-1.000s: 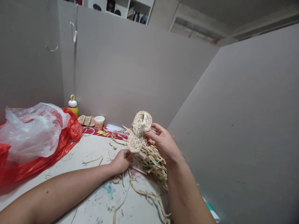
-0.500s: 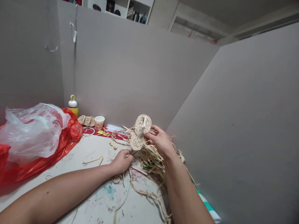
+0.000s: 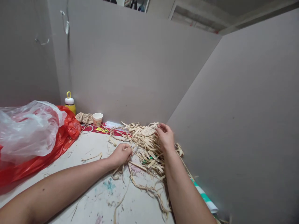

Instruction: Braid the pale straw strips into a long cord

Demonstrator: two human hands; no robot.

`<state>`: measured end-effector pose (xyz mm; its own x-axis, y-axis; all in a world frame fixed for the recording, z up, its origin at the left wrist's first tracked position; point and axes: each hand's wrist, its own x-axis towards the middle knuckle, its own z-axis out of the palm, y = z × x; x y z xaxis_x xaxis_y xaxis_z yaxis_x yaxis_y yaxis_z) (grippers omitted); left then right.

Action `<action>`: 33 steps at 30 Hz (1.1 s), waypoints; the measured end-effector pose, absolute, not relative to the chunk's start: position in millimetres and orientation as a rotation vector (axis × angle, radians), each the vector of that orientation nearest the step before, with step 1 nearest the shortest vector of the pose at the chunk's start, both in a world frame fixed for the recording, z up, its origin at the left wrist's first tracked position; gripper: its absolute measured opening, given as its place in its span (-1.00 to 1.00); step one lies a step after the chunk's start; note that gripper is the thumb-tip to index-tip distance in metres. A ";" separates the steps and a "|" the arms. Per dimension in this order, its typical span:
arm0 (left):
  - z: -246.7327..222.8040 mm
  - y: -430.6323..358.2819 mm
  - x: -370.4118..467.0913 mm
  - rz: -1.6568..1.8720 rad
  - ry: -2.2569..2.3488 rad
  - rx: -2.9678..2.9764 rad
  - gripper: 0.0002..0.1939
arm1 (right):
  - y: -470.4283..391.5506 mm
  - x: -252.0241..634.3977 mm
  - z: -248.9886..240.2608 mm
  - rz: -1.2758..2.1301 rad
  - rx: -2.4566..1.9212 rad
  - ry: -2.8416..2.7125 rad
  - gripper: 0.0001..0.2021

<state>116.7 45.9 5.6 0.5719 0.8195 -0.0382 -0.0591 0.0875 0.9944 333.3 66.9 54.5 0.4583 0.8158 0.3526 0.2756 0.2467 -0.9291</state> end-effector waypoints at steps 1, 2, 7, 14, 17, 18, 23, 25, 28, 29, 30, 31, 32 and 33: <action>11.0 48.2 115.0 0.715 0.691 1.291 -0.86 | 62.8 328.4 60.4 0.508 -1.308 -1.127 -0.60; 17.3 50.9 112.9 0.680 0.650 1.252 -0.86 | 57.9 321.5 67.0 0.534 -1.300 -1.168 -0.63; 51.4 63.4 98.8 0.573 0.490 1.114 -0.82 | 32.6 280.0 95.5 0.803 -1.207 -1.730 -0.77; 73.7 63.4 85.2 0.434 0.382 1.055 -0.86 | 22.3 269.5 103.6 0.951 -1.176 -1.897 -0.71; 74.7 58.5 86.3 0.393 0.285 1.052 -0.89 | 21.7 274.3 104.9 1.009 -1.111 -1.890 -0.74; 74.4 57.0 87.1 0.387 0.268 1.046 -0.90 | 22.1 275.7 104.5 1.031 -1.094 -1.885 -0.75; 75.2 54.7 87.3 0.397 0.295 1.028 -0.90 | 24.8 283.9 100.1 1.090 -1.090 -1.810 -0.77; 78.4 57.4 84.4 0.423 0.310 1.028 -0.90 | 23.9 290.5 99.5 1.116 -1.083 -1.774 -0.78; 82.3 65.6 79.2 0.503 0.342 1.032 -0.89 | 20.3 302.0 99.1 1.156 -1.077 -1.694 -0.66; 82.5 68.8 78.0 0.533 0.354 1.038 -0.89 | 18.9 305.0 98.7 1.162 -1.067 -1.651 -0.64; 82.1 71.9 77.1 0.557 0.367 1.045 -0.88 | 17.5 307.2 98.5 1.168 -1.046 -1.601 -0.64; 81.3 74.6 76.7 0.574 0.377 1.053 -0.88 | 16.1 308.4 98.5 1.177 -1.017 -1.548 -0.65; 80.1 76.7 76.7 0.584 0.384 1.058 -0.87 | 14.9 308.5 98.9 1.187 -0.983 -1.496 -0.68; 78.9 78.1 76.9 0.589 0.388 1.060 -0.86 | 13.7 307.5 99.9 1.197 -0.948 -1.451 -0.70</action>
